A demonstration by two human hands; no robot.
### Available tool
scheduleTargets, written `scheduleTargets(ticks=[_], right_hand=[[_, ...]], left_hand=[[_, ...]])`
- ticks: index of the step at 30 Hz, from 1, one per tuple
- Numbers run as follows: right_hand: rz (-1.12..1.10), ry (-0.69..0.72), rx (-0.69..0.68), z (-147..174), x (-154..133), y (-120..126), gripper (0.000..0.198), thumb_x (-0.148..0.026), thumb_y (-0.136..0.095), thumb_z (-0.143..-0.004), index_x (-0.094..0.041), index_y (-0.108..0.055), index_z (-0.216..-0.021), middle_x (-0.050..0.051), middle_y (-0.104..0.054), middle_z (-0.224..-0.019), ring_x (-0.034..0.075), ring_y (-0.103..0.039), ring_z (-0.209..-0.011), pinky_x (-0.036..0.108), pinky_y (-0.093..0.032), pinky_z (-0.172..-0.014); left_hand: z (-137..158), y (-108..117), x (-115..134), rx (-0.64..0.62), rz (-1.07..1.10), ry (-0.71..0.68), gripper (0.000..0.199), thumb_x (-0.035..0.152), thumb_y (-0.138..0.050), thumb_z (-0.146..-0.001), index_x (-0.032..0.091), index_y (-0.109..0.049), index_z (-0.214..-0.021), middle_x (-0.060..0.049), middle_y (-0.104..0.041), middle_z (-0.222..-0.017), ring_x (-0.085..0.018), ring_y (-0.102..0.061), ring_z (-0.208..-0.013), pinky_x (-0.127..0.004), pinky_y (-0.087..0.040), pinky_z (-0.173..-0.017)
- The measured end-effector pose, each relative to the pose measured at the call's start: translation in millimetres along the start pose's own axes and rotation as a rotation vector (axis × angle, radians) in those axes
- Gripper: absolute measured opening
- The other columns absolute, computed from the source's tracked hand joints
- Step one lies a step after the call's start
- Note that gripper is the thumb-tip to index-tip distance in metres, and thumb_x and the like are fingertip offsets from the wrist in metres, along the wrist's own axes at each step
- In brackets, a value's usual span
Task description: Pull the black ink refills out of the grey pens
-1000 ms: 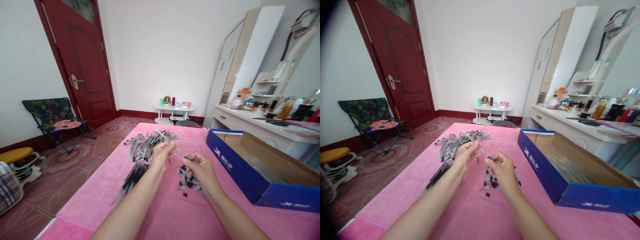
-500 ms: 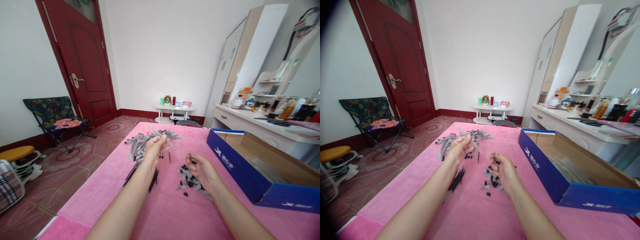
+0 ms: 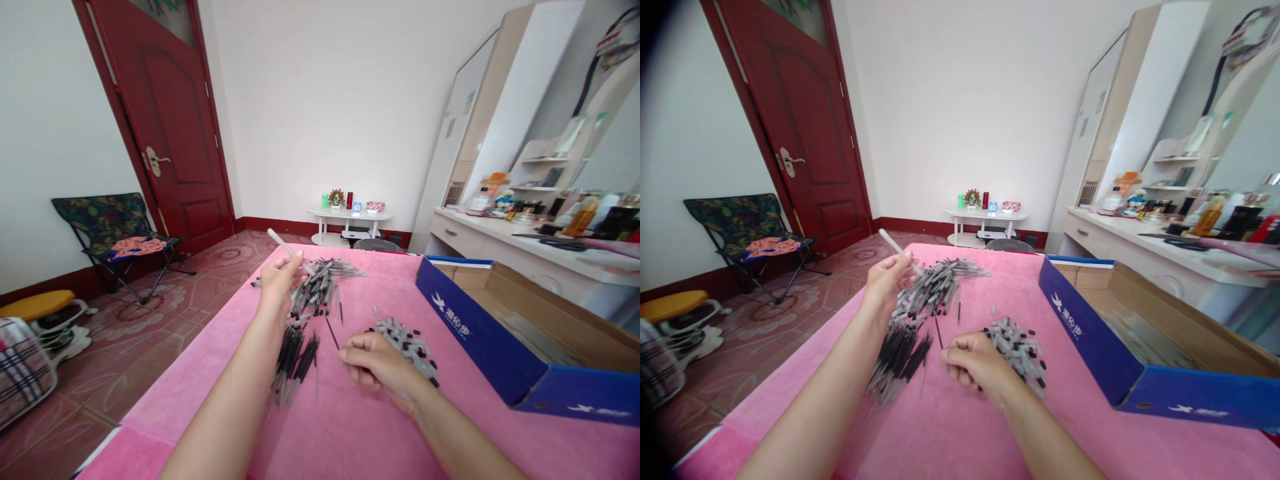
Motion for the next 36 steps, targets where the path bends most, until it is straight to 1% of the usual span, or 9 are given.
scheduleTargets(ticks=[4, 7, 11, 15, 19, 24, 27, 31, 36], right_hand=[[-0.085, -0.084, -0.102, -4, 24, -41, 0.034, -0.042, -0.057, -0.069, -0.015, -0.045, -0.053, -0.007, -0.040, -0.037, 0.001, -0.021, -0.029, 0.017, -0.011, -0.031], [-0.114, -0.053, -0.148, -5, 22, -54, 0.036, -0.048, -0.060, -0.067, -0.015, -0.048, -0.059, -0.008, -0.042, -0.041, 0.000, -0.020, -0.029, 0.017, -0.009, -0.031], [-0.193, 0.075, 0.067, -7, -2, -7, 0.034, -0.047, -0.059, -0.069, -0.014, -0.053, -0.072, -0.006, -0.045, -0.051, -0.001, -0.020, -0.031, 0.017, -0.009, -0.033], [-0.304, 0.257, 0.328, 4, -33, 61, 0.034, -0.046, -0.054, -0.074, -0.016, -0.054, -0.091, -0.005, -0.047, -0.059, 0.000, -0.018, -0.034, 0.016, -0.008, -0.034], [-0.209, 0.318, 0.432, 14, -46, 91, 0.033, -0.048, -0.053, -0.076, -0.016, -0.054, -0.081, -0.007, -0.042, -0.049, 0.001, -0.019, -0.033, 0.016, -0.009, -0.033], [-0.071, 0.318, 0.474, 13, -41, 91, 0.033, -0.042, -0.059, -0.072, -0.014, -0.048, -0.057, -0.010, -0.025, -0.036, 0.001, -0.017, -0.033, 0.016, -0.008, -0.034], [-0.207, 0.281, 0.467, 8, -31, 88, 0.030, -0.039, -0.061, -0.070, -0.014, -0.051, -0.060, -0.008, -0.033, -0.040, 0.000, -0.017, -0.032, 0.016, -0.008, -0.033], [-0.526, 0.186, 0.354, 1, -18, 75, 0.023, -0.034, -0.061, -0.069, -0.013, -0.055, -0.073, -0.005, -0.046, -0.054, -0.002, -0.017, -0.033, 0.014, -0.009, -0.032], [-0.635, 0.133, 0.284, 1, -18, 68, 0.016, -0.028, -0.054, -0.074, -0.013, -0.053, -0.072, -0.005, -0.044, -0.055, -0.002, -0.016, -0.034, 0.013, -0.009, -0.032]], left_hand=[[-1, 5, 11, 0.010, 0.058, 0.016, 0.033, 0.037, -0.074, -0.054, 0.012, -0.062, -0.072, -0.005, -0.065, -0.074, -0.006, -0.055, -0.048, -0.014, -0.045, -0.042], [8, -15, 7, -0.118, -0.041, 0.052, 0.032, 0.039, -0.071, -0.058, 0.011, -0.063, -0.073, -0.004, -0.063, -0.069, -0.006, -0.054, -0.047, -0.015, -0.043, -0.043], [29, -53, -4, -0.471, -0.352, 0.056, 0.029, 0.041, -0.062, -0.066, 0.013, -0.064, -0.072, -0.001, -0.060, -0.061, -0.007, -0.049, -0.045, -0.017, -0.038, -0.043], [54, -78, -6, -0.708, -0.828, -0.203, 0.025, 0.030, -0.060, -0.068, 0.014, -0.061, -0.050, 0.002, -0.049, -0.044, -0.009, -0.043, -0.042, -0.019, -0.029, -0.043], [66, -85, -6, -0.704, -1.133, -0.438, 0.013, 0.017, -0.062, -0.064, 0.018, -0.065, -0.052, 0.001, -0.049, -0.044, -0.011, -0.045, -0.046, -0.021, -0.027, -0.046], [72, -93, -5, -0.731, -1.294, -0.573, 0.014, 0.014, -0.058, -0.068, 0.022, -0.070, -0.069, -0.004, -0.061, -0.060, -0.016, -0.054, -0.058, -0.025, -0.034, -0.055], [79, -103, 13, -0.627, -1.388, -0.790, 0.018, 0.013, -0.053, -0.072, 0.022, -0.069, -0.076, -0.005, -0.063, -0.073, -0.019, -0.056, -0.075, -0.032, -0.038, -0.073], [105, -123, 21, -0.572, -1.417, -1.042, 0.023, 0.013, -0.050, -0.077, 0.026, -0.067, -0.085, -0.002, -0.061, -0.074, -0.019, -0.051, -0.084, -0.043, -0.021, -0.097], [117, -134, 2, -0.651, -1.359, -1.019, 0.020, 0.017, -0.047, -0.081, 0.023, -0.065, -0.087, -0.003, -0.058, -0.075, -0.017, -0.050, -0.080, -0.035, -0.031, -0.083]])
Point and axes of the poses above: each hand's wrist, its own z-axis away from the middle knuckle, its own y-axis out of the back of the hand, x = y × z, the point moved 10 cm from there along -z, towards the middle knuckle
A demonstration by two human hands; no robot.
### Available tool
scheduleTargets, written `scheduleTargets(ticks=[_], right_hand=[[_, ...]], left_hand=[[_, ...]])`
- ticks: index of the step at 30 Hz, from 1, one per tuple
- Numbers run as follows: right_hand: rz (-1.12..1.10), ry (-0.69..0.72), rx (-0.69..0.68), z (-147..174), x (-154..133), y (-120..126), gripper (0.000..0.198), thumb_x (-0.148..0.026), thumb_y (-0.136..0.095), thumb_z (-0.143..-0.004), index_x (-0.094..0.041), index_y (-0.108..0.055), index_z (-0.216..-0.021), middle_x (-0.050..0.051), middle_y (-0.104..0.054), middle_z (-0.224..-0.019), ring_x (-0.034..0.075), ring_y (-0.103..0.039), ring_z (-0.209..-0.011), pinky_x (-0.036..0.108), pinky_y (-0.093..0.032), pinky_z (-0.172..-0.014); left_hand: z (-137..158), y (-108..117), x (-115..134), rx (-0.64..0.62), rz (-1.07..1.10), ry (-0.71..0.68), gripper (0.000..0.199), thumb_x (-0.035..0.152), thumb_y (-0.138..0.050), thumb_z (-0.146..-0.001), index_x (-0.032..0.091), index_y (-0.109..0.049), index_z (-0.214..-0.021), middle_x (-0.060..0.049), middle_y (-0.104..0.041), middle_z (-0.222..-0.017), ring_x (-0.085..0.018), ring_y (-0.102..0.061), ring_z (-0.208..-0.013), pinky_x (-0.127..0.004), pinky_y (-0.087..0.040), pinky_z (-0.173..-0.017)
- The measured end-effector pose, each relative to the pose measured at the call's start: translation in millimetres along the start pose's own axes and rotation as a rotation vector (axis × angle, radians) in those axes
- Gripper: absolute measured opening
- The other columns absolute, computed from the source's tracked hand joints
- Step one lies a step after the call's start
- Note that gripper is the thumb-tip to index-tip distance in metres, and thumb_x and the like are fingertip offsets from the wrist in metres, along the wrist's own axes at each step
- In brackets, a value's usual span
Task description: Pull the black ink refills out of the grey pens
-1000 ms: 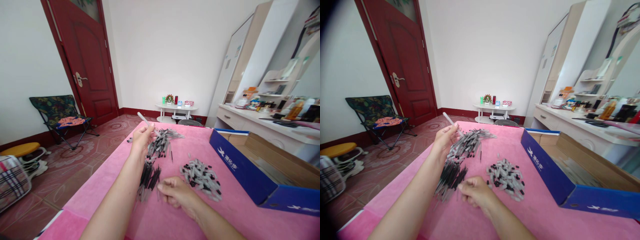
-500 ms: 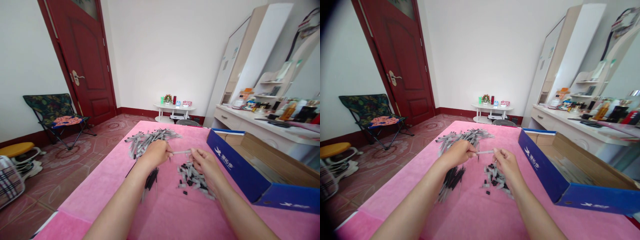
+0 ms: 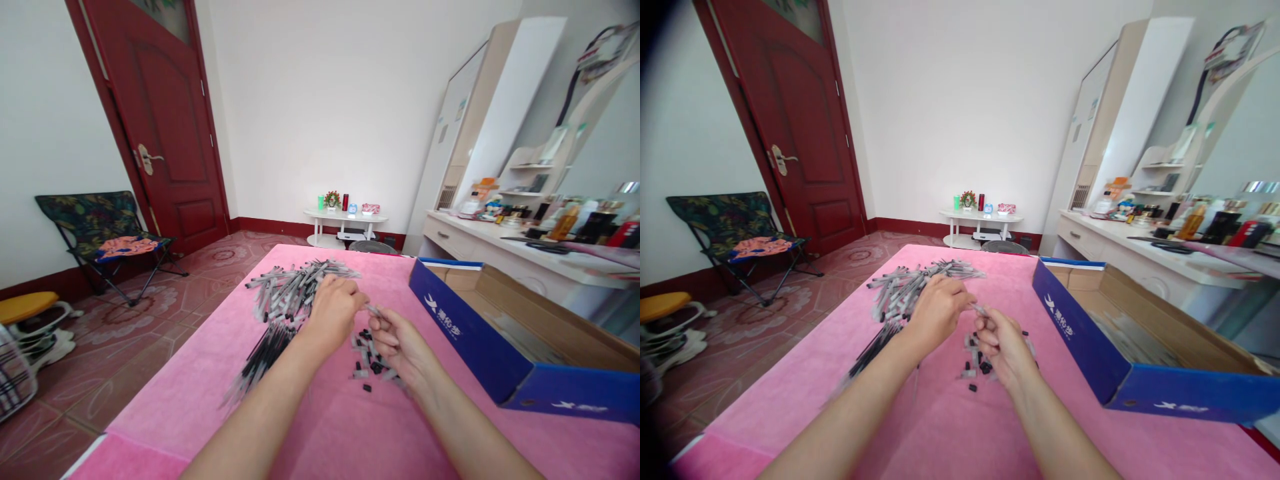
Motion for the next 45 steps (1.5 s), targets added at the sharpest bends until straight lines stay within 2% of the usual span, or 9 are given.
scheduleTargets(ticks=[7, 12, 16, 19, 24, 30, 33, 38, 45], right_hand=[[0.407, 0.175, 0.002, 7, -25, -3, 0.032, -0.046, -0.055, -0.072, -0.014, -0.055, -0.069, -0.009, -0.028, -0.044, 0.002, -0.015, -0.035, 0.017, -0.010, -0.034], [0.878, 0.505, 0.028, 20, -66, -15, 0.028, -0.039, -0.055, -0.073, -0.015, -0.059, -0.059, -0.001, -0.051, -0.052, 0.010, -0.043, -0.049, 0.021, -0.032, -0.048], [1.175, 0.718, 0.217, 30, -105, 0, 0.019, -0.034, -0.054, -0.073, -0.017, -0.063, -0.068, 0.002, -0.061, -0.065, 0.015, -0.053, -0.061, 0.025, -0.036, -0.058], [1.163, 0.744, 0.265, 27, -114, 14, 0.021, -0.035, -0.053, -0.074, -0.017, -0.062, -0.071, 0.003, -0.062, -0.068, 0.016, -0.053, -0.062, 0.025, -0.037, -0.059], [1.271, 0.596, 0.071, 5, -64, 4, 0.018, -0.035, -0.056, -0.071, -0.019, -0.065, -0.069, 0.003, -0.065, -0.067, 0.016, -0.055, -0.062, 0.024, -0.037, -0.057], [1.597, 0.495, 0.097, -5, -29, 9, 0.013, -0.031, -0.061, -0.066, -0.025, -0.069, -0.075, 0.003, -0.067, -0.079, 0.016, -0.058, -0.072, 0.023, -0.036, -0.060], [1.571, 0.524, 0.088, -4, -34, 8, 0.015, -0.032, -0.058, -0.070, -0.024, -0.069, -0.075, 0.003, -0.066, -0.079, 0.016, -0.057, -0.072, 0.023, -0.036, -0.062], [1.186, 0.605, 0.019, 11, -51, -14, 0.030, -0.036, -0.046, -0.079, -0.017, -0.062, -0.062, 0.001, -0.059, -0.060, 0.014, -0.053, -0.060, 0.023, -0.037, -0.056], [0.932, 0.516, -0.029, 25, -49, -36, 0.018, -0.030, -0.056, -0.070, -0.016, -0.064, -0.078, 0.004, -0.065, -0.071, 0.015, -0.056, -0.061, 0.024, -0.041, -0.056]], left_hand=[[2, -3, 9, -0.038, 0.078, -0.028, 0.019, 0.014, -0.044, -0.080, 0.020, -0.062, -0.082, -0.003, -0.059, -0.075, -0.017, -0.051, -0.076, -0.030, -0.033, -0.073], [4, -12, 4, -0.100, 0.138, 0.030, 0.021, 0.018, -0.041, -0.080, 0.020, -0.062, -0.078, -0.006, -0.063, -0.075, -0.018, -0.056, -0.072, -0.026, -0.036, -0.065], [11, -16, -40, -0.139, 0.111, 0.199, 0.025, 0.021, -0.040, -0.080, 0.021, -0.065, -0.075, -0.008, -0.065, -0.076, -0.020, -0.059, -0.073, -0.026, -0.037, -0.063], [18, -5, -85, -0.042, 0.152, 0.399, 0.024, 0.023, -0.041, -0.080, 0.021, -0.064, -0.076, -0.006, -0.064, -0.067, -0.019, -0.058, -0.067, -0.026, -0.037, -0.062], [20, 2, -108, 0.196, 0.739, 0.547, 0.024, 0.027, -0.039, -0.082, 0.016, -0.059, -0.076, -0.002, -0.059, -0.063, -0.010, -0.049, -0.050, -0.021, -0.037, -0.053], [24, -36, -93, 0.255, 1.699, 0.787, 0.004, 0.016, -0.046, -0.080, 0.014, -0.047, -0.084, -0.008, -0.065, -0.075, -0.014, -0.062, -0.063, -0.028, -0.049, -0.065], [25, -47, -88, 0.243, 1.874, 0.845, 0.003, 0.011, -0.044, -0.081, 0.013, -0.046, -0.082, -0.013, -0.066, -0.086, -0.018, -0.064, -0.078, -0.036, -0.048, -0.077], [24, -57, -76, 0.190, 1.975, 0.860, 0.006, 0.010, -0.045, -0.082, 0.012, -0.047, -0.077, -0.017, -0.063, -0.100, -0.022, -0.061, -0.094, -0.041, -0.043, -0.089], [20, -61, -60, 0.135, 1.957, 0.780, 0.006, 0.014, -0.052, -0.079, 0.013, -0.046, -0.080, -0.017, -0.063, -0.100, -0.024, -0.061, -0.092, -0.041, -0.045, -0.085]])
Point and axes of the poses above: each hand's wrist, its own z-axis away from the middle knuckle, its own y-axis out of the back of the hand, x = y × z, the point moved 10 cm from there along -z, towards the middle knuckle
